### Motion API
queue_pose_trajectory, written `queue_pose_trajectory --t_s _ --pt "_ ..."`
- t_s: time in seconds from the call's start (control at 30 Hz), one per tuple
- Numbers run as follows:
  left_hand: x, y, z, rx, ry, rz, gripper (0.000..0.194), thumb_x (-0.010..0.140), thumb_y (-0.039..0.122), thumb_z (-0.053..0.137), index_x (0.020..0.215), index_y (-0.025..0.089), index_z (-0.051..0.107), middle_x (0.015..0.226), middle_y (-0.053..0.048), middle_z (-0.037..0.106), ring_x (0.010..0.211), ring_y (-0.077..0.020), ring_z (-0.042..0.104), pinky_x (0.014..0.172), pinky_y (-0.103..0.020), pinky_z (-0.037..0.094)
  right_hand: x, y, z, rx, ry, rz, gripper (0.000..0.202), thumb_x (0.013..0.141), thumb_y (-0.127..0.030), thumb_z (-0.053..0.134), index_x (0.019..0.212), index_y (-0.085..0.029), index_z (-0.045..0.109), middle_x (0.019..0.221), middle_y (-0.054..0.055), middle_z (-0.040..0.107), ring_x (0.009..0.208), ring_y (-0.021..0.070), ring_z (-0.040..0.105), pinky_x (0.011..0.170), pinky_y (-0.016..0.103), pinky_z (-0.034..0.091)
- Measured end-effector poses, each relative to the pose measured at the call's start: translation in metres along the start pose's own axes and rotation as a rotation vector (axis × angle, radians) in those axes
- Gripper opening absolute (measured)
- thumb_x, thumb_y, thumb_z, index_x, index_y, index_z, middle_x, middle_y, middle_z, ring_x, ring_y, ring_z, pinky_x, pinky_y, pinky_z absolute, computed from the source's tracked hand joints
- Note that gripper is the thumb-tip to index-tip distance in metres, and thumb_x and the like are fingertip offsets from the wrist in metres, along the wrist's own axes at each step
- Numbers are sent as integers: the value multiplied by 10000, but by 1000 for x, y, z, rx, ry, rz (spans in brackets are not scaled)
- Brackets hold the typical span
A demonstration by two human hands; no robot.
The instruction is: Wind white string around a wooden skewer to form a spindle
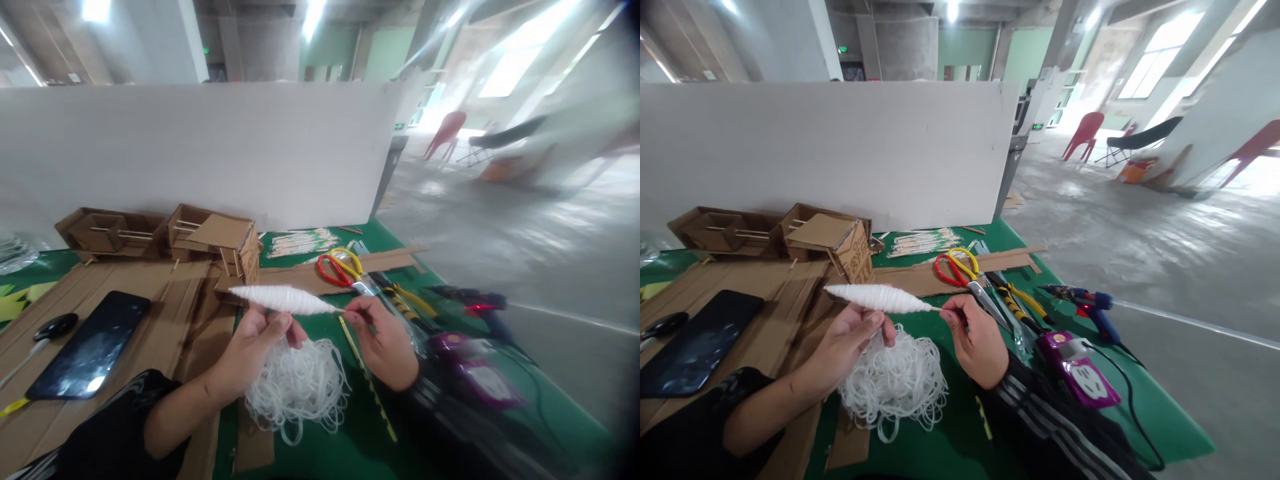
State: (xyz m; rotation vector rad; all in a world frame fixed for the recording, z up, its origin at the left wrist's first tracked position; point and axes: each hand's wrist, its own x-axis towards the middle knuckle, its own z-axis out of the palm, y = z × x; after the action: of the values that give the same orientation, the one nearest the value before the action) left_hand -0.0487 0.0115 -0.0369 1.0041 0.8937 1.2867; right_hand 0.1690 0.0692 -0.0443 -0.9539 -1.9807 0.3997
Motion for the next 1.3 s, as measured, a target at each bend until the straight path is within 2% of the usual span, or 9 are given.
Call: queue_pose_trajectory --t_s 0.2,0.37,0.5,0.6,0.73,0.97,1.03,1.17,1.3 --pt "0 3 2 -16 3 -11 430 911 333 594 1282 163 459 724 -16 674 680 -123 584 639 -246 421 -2 6 -3 -147 21 -16 244 977 -295 408 799 -197 544 594 -15 556 508 132 520 508 242 395" --pt "1 8 4 -43 6 9 519 903 322 608 1353 168 399 699 -12 664 661 -123 574 638 -253 419 -4 7 -4 -101 22 17 303 988 -297 374 763 -199 552 590 -11 571 521 131 550 525 240 413" --pt "2 9 4 -46 2 30 521 916 303 592 1370 176 371 711 -12 666 671 -122 580 652 -257 422 -5 6 -3 24 -40 24 141 932 -302 511 987 -182 561 759 14 636 625 139 604 583 232 475" --pt "2 9 2 -40 -6 38 526 920 292 587 1378 167 362 710 -13 666 675 -122 583 664 -260 422 -6 5 -4 30 -46 -10 81 928 -255 515 925 -192 566 761 12 627 626 133 595 587 226 477" --pt "4 8 1 -39 -42 30 546 932 290 569 1404 164 324 729 -18 670 693 -125 587 667 -258 420 -4 4 -8 -40 2 -46 106 936 -234 497 890 -192 583 760 19 648 637 135 606 596 225 474" --pt "2 7 0 -89 -65 18 557 938 291 559 1417 167 304 755 -26 670 704 -131 582 643 -255 419 -5 6 -8 -136 41 -33 267 973 -272 422 767 -197 574 558 -21 552 477 125 524 511 237 420" --pt "2 8 -1 -83 -70 32 535 939 289 557 1405 168 324 751 -24 668 704 -131 584 643 -255 418 -6 5 -8 -115 22 -26 268 973 -273 416 782 -196 587 588 -11 577 508 128 548 531 235 438" --pt "4 8 -2 -65 -69 57 443 939 287 555 1336 161 404 747 -25 665 706 -129 585 652 -254 421 -6 3 -7 -20 -9 -16 138 936 -276 493 962 -184 594 765 24 657 654 143 629 606 228 495" --pt "5 8 -3 -61 -64 45 396 940 292 552 1292 146 444 741 -28 660 703 -126 580 644 -250 423 -5 3 -7 -38 0 -34 111 931 -249 498 919 -191 591 760 21 660 634 138 625 593 223 489"
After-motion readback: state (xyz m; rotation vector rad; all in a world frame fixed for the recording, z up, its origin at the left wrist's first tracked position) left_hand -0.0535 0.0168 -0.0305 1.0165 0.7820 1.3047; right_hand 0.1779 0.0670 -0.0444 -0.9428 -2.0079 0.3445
